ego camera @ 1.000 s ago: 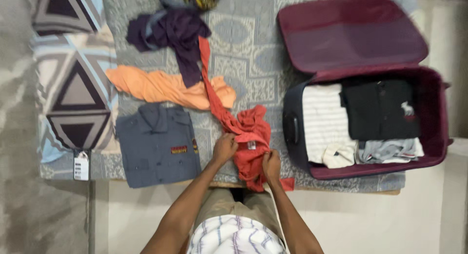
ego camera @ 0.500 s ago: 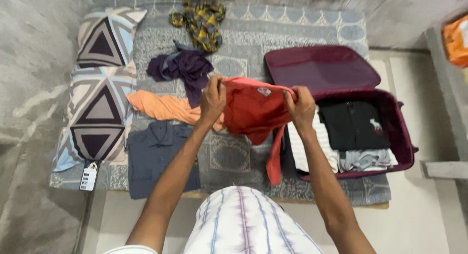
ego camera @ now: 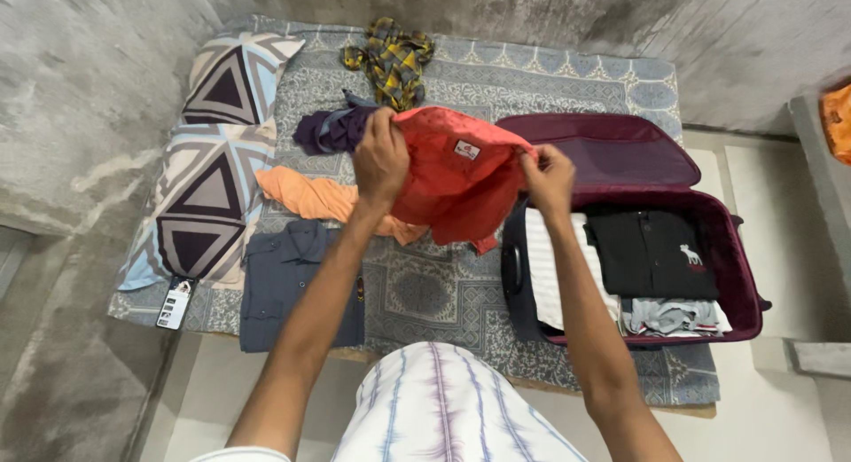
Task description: The person folds a black shirt, buttons it, and places it into a suitcase. They then fold a red shirt and place it into the suitcase as well. Finally, they pick up a purple shirt and begin to fold it.
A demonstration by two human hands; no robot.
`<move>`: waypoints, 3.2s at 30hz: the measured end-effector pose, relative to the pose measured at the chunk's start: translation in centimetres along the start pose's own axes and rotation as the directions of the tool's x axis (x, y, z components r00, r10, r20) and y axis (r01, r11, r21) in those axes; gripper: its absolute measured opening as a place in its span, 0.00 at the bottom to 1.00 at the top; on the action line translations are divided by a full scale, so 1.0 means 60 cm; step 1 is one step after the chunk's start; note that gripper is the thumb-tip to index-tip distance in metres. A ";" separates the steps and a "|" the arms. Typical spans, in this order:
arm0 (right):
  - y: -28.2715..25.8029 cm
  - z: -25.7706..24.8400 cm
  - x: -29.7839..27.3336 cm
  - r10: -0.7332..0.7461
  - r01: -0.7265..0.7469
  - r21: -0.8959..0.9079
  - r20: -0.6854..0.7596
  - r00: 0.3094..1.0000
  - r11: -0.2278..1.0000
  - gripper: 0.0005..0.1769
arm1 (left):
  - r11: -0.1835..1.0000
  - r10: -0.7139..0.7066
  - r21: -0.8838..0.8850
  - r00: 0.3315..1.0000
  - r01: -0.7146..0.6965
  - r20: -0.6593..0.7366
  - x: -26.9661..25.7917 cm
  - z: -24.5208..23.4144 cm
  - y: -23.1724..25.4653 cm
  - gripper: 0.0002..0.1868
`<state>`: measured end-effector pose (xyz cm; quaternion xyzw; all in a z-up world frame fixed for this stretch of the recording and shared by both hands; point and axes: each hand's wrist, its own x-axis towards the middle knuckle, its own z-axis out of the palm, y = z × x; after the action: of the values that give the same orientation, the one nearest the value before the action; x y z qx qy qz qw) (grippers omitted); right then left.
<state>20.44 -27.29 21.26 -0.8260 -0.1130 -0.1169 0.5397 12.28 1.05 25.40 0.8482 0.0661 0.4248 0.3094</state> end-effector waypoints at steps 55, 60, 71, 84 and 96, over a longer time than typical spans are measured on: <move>-0.060 -0.043 -0.110 -0.342 0.308 0.151 0.333 0.879 0.939 0.15 | 0.885 0.044 -0.426 0.876 0.190 0.481 -0.138 0.036 0.022 0.19; 0.062 -0.021 -0.307 -0.145 0.131 0.062 0.442 0.885 0.989 0.19 | 0.783 -0.183 -0.350 0.728 0.515 0.661 -0.390 -0.004 -0.020 0.21; 0.100 -0.079 -0.541 0.136 -0.285 0.063 0.768 0.626 0.956 0.16 | 0.519 -0.316 -0.103 0.303 0.848 0.899 -0.668 -0.128 0.006 0.18; 0.240 -0.009 -0.514 0.258 -0.448 0.005 0.813 0.522 0.894 0.14 | 0.445 -0.465 0.006 0.225 0.896 0.856 -0.635 -0.051 -0.029 0.18; 0.467 0.193 -0.289 0.487 -0.316 -0.405 0.445 0.752 0.858 0.19 | 0.758 -0.491 0.074 0.493 0.648 0.718 -0.574 0.347 -0.300 0.34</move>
<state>13.62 -28.67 -12.98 -0.9026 -0.0563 0.2210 0.3652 9.14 -7.23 -17.74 0.8344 0.1774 -0.0526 0.5191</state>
